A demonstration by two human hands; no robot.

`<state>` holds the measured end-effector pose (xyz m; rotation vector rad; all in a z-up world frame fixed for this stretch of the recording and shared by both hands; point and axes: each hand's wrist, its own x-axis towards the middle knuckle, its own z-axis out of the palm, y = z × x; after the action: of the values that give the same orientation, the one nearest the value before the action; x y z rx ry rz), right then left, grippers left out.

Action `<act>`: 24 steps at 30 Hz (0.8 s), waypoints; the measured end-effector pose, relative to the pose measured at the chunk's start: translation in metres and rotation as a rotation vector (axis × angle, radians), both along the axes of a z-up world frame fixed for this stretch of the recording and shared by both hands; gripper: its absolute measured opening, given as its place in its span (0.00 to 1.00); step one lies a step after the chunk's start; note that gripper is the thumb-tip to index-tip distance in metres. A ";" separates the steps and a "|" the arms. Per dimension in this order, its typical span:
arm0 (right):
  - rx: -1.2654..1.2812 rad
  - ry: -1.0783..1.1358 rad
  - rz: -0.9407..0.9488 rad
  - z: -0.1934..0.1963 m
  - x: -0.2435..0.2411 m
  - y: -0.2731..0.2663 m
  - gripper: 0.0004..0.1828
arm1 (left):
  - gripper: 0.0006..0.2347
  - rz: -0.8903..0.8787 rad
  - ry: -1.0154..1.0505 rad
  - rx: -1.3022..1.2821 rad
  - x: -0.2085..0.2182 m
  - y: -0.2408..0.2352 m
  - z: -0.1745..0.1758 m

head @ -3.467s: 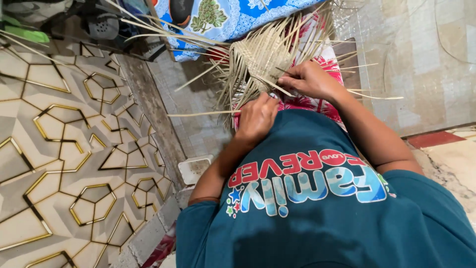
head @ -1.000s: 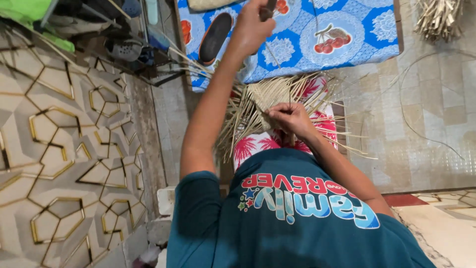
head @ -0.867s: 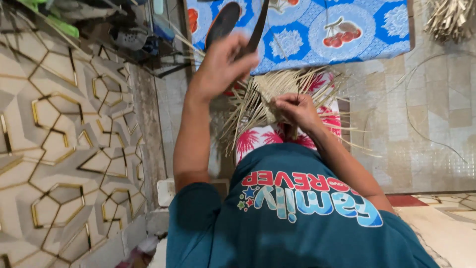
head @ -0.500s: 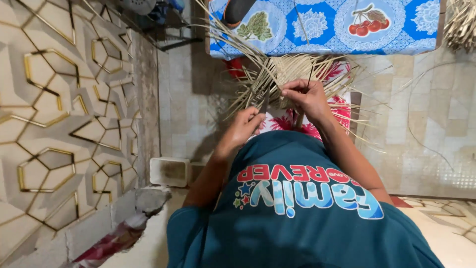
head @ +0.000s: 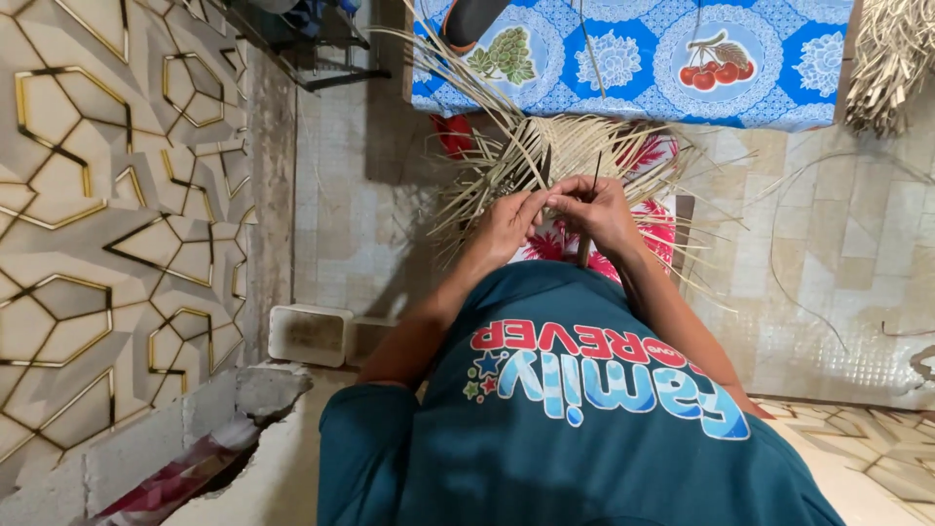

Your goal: The person weaves a basket using dried palm leaves by hand. They interlace the leaves to form a pattern and occasionally use a wooden tool to tighten the weave.

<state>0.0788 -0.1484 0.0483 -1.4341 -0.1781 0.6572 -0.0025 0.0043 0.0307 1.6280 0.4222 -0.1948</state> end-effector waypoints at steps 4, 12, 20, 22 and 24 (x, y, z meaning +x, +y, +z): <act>-0.034 -0.075 0.019 0.003 -0.001 0.002 0.09 | 0.22 0.020 -0.006 -0.030 0.001 0.000 0.015; -0.150 -0.275 0.027 -0.020 -0.005 0.002 0.08 | 0.24 0.082 -0.014 -0.049 0.005 -0.005 -0.038; -0.101 -0.369 0.029 -0.039 -0.009 -0.003 0.07 | 0.24 0.107 -0.022 -0.016 0.000 -0.009 -0.028; -0.094 -0.371 0.019 -0.042 -0.010 -0.003 0.06 | 0.24 0.107 -0.033 0.005 -0.001 -0.009 -0.023; -0.115 -0.433 0.021 -0.048 -0.009 -0.005 0.06 | 0.25 0.067 -0.052 0.041 -0.001 -0.009 -0.020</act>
<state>0.0697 -0.1531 0.0004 -1.6751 -0.5010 0.3696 -0.0039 -0.0048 0.0105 1.6534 0.4427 -0.0940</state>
